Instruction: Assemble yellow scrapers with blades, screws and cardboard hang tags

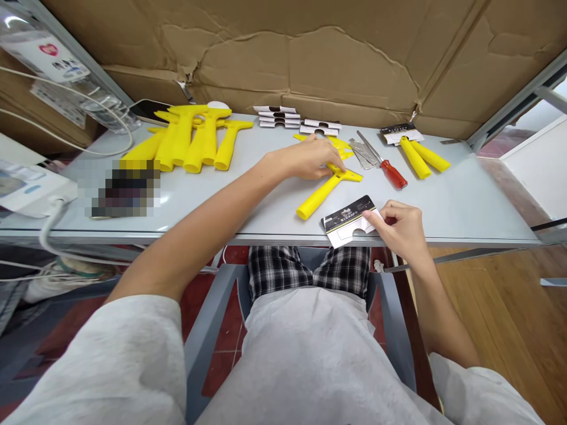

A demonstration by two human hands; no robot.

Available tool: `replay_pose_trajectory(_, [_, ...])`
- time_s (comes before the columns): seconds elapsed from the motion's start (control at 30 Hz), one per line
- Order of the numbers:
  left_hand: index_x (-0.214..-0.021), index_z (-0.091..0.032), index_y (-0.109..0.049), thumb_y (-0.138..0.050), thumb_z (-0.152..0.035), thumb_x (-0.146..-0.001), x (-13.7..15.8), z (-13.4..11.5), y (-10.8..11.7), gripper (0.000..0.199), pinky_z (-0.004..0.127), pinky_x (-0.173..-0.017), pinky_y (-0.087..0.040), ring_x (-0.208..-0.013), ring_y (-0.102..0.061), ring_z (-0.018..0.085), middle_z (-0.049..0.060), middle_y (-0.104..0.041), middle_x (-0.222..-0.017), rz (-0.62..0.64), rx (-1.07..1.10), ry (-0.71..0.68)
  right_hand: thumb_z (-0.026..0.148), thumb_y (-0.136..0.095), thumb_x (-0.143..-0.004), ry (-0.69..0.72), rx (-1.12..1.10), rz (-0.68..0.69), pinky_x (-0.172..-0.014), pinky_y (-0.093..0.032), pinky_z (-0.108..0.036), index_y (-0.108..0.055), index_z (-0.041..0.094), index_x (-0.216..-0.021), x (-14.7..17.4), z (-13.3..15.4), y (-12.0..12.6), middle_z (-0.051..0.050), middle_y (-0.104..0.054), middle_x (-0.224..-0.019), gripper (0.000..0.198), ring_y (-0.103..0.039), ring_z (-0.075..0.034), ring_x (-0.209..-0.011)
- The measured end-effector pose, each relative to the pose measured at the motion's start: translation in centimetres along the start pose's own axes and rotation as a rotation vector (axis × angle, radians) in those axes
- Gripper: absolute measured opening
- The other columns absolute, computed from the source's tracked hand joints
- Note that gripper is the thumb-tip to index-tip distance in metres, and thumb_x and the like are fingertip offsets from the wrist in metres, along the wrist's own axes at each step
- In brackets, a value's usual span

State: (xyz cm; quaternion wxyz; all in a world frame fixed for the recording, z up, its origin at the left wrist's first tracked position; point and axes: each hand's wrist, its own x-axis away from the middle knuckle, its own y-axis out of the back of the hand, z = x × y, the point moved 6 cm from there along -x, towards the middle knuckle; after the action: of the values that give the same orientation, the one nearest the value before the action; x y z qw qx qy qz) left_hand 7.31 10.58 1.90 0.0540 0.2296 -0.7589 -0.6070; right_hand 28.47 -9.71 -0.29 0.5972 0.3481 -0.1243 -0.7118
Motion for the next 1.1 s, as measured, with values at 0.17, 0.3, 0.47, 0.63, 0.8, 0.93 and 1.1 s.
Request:
replay_pose_trajectory(0.17, [-0.136,-0.033,-0.096,-0.075,-0.032,-0.105,0.6,0.7,0.1,0.038,0.049,-0.116,-0.055,-0.125,-0.08,0.034,0.009,-0.095,-0.13,-0.048,-0.031,-0.005,0.096,-0.08,-0.095,-0.034,-0.232,0.026,-0.062,-0.034,-0.024,-0.051,0.009,-0.055,0.3,1.2,0.3,-0.007,-0.05,-0.068,0.1,-0.044,-0.004,-0.064])
replay_pose_trajectory(0.3, [-0.13,-0.036,-0.098,-0.079,-0.033,-0.105,1.1,0.9,0.1,0.032,0.048,-0.11,-0.056,-0.119,-0.081,0.033,0.008,-0.096,-0.126,-0.085,-0.015,0.019,0.097,-0.081,-0.093,-0.109,-0.34,0.069,-0.057,-0.029,-0.023,-0.05,0.01,-0.057,1.0,1.2,0.5,-0.006,-0.045,-0.062,0.099,-0.037,-0.004,-0.062])
replay_pose_trajectory(0.47, [-0.129,-0.034,-0.097,-0.081,-0.033,-0.104,1.1,0.9,0.0,0.03,0.047,-0.108,-0.056,-0.116,-0.08,0.033,0.008,-0.096,-0.121,-0.096,-0.027,0.05,0.1,-0.079,-0.093,-0.086,-0.243,0.0,-0.06,-0.028,-0.023,-0.052,0.01,-0.057,1.8,1.7,-0.4,-0.006,-0.043,-0.061,0.101,-0.036,-0.004,-0.063])
replay_pose_trajectory(0.63, [-0.126,-0.031,-0.097,-0.079,-0.035,-0.106,1.1,1.0,-0.1,0.027,0.048,-0.109,-0.057,-0.115,-0.08,0.033,0.01,-0.094,-0.116,-0.108,-0.067,0.05,0.095,-0.072,-0.102,0.049,-0.112,-0.172,-0.063,-0.023,-0.026,-0.047,0.01,-0.056,2.1,3.1,-1.2,-0.005,-0.04,-0.058,0.1,-0.031,-0.004,-0.061])
replay_pose_trajectory(0.8, [-0.124,-0.031,-0.095,-0.082,-0.037,-0.103,1.3,1.4,0.0,0.025,0.05,-0.11,-0.055,-0.112,-0.08,0.033,0.01,-0.093,-0.117,-0.121,-0.063,0.074,0.089,-0.069,-0.108,0.118,-0.031,-0.276,-0.066,-0.027,-0.029,-0.049,0.012,-0.057,1.9,3.5,-1.1,-0.006,-0.045,-0.061,0.095,-0.034,-0.005,-0.063])
replay_pose_trajectory(0.93, [-0.118,-0.031,-0.096,-0.081,-0.038,-0.102,1.6,1.7,0.7,0.023,0.049,-0.11,-0.055,-0.109,-0.081,0.032,0.009,-0.092,-0.11,-0.152,-0.017,0.084,0.094,-0.064,-0.108,0.13,0.063,-0.346,-0.069,-0.031,-0.03,-0.052,0.014,-0.059,1.3,3.6,-0.3,-0.008,-0.049,-0.064,0.095,-0.039,-0.008,-0.066])
replay_pose_trajectory(1.1, [-0.119,-0.03,-0.097,-0.08,-0.038,-0.103,2.0,1.8,1.6,0.024,0.05,-0.115,-0.054,-0.109,-0.082,0.032,0.009,-0.093,-0.113,-0.193,0.05,0.102,0.092,-0.061,-0.111,0.221,0.148,-0.421,-0.069,-0.025,-0.032,-0.047,0.014,-0.058,1.1,3.7,-0.2,-0.008,-0.046,-0.062,0.096,-0.035,-0.008,-0.065])
